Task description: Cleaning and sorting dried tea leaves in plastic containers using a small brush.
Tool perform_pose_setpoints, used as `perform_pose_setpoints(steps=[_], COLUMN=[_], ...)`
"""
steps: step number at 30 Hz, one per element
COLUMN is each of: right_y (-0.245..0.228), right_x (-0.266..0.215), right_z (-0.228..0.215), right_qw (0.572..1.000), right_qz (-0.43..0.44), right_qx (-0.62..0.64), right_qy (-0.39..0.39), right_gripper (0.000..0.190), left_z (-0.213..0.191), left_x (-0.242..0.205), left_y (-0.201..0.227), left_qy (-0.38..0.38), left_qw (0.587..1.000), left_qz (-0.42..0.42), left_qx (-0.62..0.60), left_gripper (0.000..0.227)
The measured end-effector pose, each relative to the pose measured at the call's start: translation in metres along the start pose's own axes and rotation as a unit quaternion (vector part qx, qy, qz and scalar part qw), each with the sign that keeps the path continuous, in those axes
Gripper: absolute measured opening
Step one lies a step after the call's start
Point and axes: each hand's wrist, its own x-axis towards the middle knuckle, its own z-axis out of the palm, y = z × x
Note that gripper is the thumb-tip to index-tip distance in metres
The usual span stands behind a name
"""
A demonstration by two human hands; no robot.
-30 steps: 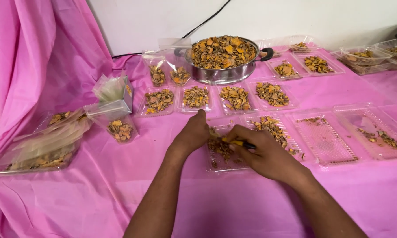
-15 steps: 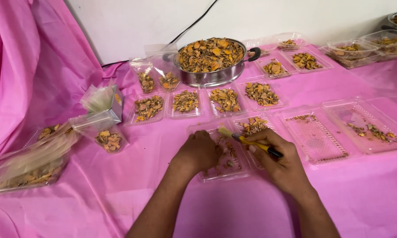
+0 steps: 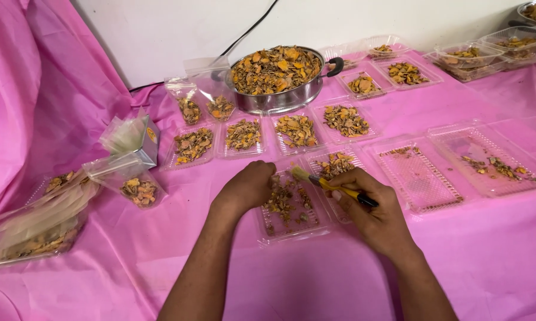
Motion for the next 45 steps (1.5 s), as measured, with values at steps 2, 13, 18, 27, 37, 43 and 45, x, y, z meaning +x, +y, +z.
perform_pose_setpoints(steps=[2, 13, 18, 27, 37, 43, 45], right_y=[-0.001, -0.016, -0.006, -0.015, -0.051, -0.038, -0.048], right_x=[-0.001, 0.006, 0.025, 0.033, -0.003, -0.027, -0.025], right_z=[0.001, 0.012, 0.027, 0.034, 0.034, 0.049, 0.043], right_qw=[1.0, 0.996, 0.983, 0.992, 0.982, 0.993, 0.986], right_qz=[-0.001, -0.053, -0.108, -0.086, -0.077, -0.118, -0.137], right_qx=[-0.004, -0.041, -0.143, -0.072, -0.114, -0.006, -0.019], right_qy=[0.0, 0.051, -0.043, -0.056, 0.128, 0.011, 0.096], right_gripper=[0.017, 0.023, 0.02, 0.006, 0.033, 0.029, 0.021], left_z=[-0.002, 0.007, -0.004, -0.006, -0.003, 0.01, 0.002], left_x=[-0.001, -0.013, -0.032, -0.036, -0.026, -0.018, -0.023], left_y=[0.004, 0.012, 0.038, 0.032, 0.005, -0.003, 0.001], left_qy=[0.004, 0.07, 0.062, 0.047, 0.089, 0.125, 0.133], left_qw=[1.0, 0.96, 0.862, 0.818, 0.815, 0.69, 0.681], left_qz=[-0.004, 0.058, 0.142, 0.199, 0.174, 0.225, 0.223], left_qx=[-0.01, -0.265, -0.483, -0.537, -0.545, -0.677, -0.685], left_gripper=[0.036, 0.009, 0.006, 0.011, 0.009, 0.023, 0.015])
